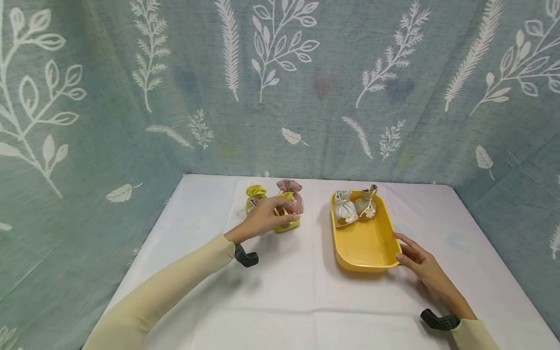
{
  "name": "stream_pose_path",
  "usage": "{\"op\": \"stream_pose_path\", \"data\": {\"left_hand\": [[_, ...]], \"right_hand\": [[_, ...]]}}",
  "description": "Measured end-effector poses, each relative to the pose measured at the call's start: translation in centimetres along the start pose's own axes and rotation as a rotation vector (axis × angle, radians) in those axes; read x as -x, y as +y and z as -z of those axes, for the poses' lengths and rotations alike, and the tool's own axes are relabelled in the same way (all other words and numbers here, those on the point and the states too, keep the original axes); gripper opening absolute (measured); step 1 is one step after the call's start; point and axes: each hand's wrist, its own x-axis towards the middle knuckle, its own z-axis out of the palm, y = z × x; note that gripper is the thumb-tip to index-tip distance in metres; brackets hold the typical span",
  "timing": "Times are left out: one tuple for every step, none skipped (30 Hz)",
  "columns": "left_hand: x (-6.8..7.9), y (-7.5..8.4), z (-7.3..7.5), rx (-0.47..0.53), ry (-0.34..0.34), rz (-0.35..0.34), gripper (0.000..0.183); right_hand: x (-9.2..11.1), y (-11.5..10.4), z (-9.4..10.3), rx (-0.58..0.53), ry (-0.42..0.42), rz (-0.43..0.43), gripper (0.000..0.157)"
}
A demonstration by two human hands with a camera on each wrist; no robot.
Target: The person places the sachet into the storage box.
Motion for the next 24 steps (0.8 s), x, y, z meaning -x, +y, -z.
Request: {"op": "stream_pose_path", "data": {"left_hand": [[0.3,-0.1,0.1,-0.006,0.004,-0.006,0.022],[0.5,-0.2,0.3,-0.009,0.010,-0.011,0.020],[0.7,-0.3,0.5,-0.015,0.017,-0.016,0.019],[1.0,-0.4,0.6,-0.017,0.024,-0.020,0.018],[1.2,-0.5,0.8,-0.018,0.030,-0.021,0.018],[1.5,-0.7,1.0,-0.019,0.035,-0.021,0.019],[1.7,-0.8,1.2,-0.020,0.041,-0.018,0.020],[1.9,-1.0,1.4,-0.021,0.046,-0.016,0.022],[2.1,-1.2,1.6,-0.026,0.053,-0.016,0.023],[2.3,-1.3,1.8,-0.029,0.057,-0.015,0.025],[2.5,-1.5,2.0,-0.034,0.062,-0.009,0.026],[2.7,-1.6,2.2,-0.039,0.069,-0.004,0.028],[3.0,-1.7,2.3,-0.041,0.076,0.001,0.028],[3.2,-1.8,2.5,-0.043,0.084,0.001,0.029],[3.4,-1.9,2.7,-0.042,0.092,0.001,0.028],[3.6,-1.9,2.9,-0.041,0.101,0.004,0.028],[3.8,-1.9,3.1,-0.039,0.110,0.007,0.026],[4.0,-2.0,3.3,-0.038,0.118,0.010,0.024],[4.1,-2.0,3.5,-0.037,0.125,0.015,0.022],[4.3,-2.1,3.7,-0.037,0.130,0.022,0.020],[4.5,-2.1,3.9,-0.035,0.134,0.028,0.018],[4.6,-2.2,4.1,-0.036,0.137,0.035,0.017],[4.8,-2.3,4.3,-0.039,0.139,0.039,0.015],[5.0,-2.4,4.5,-0.043,0.142,0.045,0.015]], "right_hand": [[0.0,-0.1,0.0,0.003,0.002,-0.005,0.065],[0.0,-0.1,0.0,0.004,0.003,-0.009,0.065],[0.0,-0.2,0.0,0.004,0.003,-0.011,0.065],[0.0,-0.2,0.0,0.005,0.002,-0.013,0.066],[0.0,-0.2,0.0,0.005,0.002,-0.015,0.066],[0.0,-0.3,0.0,0.003,0.001,-0.014,0.066],[0.0,-0.3,0.0,0.002,0.001,-0.014,0.066],[0.0,-0.2,0.0,0.003,-0.001,-0.013,0.066],[0.0,-0.2,0.0,0.005,-0.001,-0.012,0.066],[0.0,-0.2,0.0,0.008,0.000,-0.013,0.066],[0.1,-0.2,0.0,0.009,0.001,-0.012,0.066],[0.1,-0.2,0.1,0.010,0.000,-0.010,0.066],[0.1,-0.1,0.1,0.011,-0.002,-0.008,0.066],[0.1,-0.1,0.1,0.010,-0.004,-0.004,0.066],[0.1,-0.1,0.1,0.008,-0.005,-0.002,0.066],[0.1,-0.1,0.1,0.006,-0.006,0.001,0.066],[0.0,-0.1,0.1,0.003,-0.009,0.004,0.066],[0.0,0.0,0.1,0.002,-0.012,0.007,0.066],[0.0,-0.1,0.1,0.003,-0.016,0.008,0.066],[0.1,-0.1,0.1,0.004,-0.018,0.009,0.065],[0.1,-0.1,0.1,0.003,-0.021,0.009,0.065],[0.1,-0.1,0.1,0.005,-0.022,0.007,0.065],[0.1,-0.1,0.1,0.006,-0.024,0.005,0.065],[0.1,-0.1,0.1,0.008,-0.024,0.003,0.065]]}}
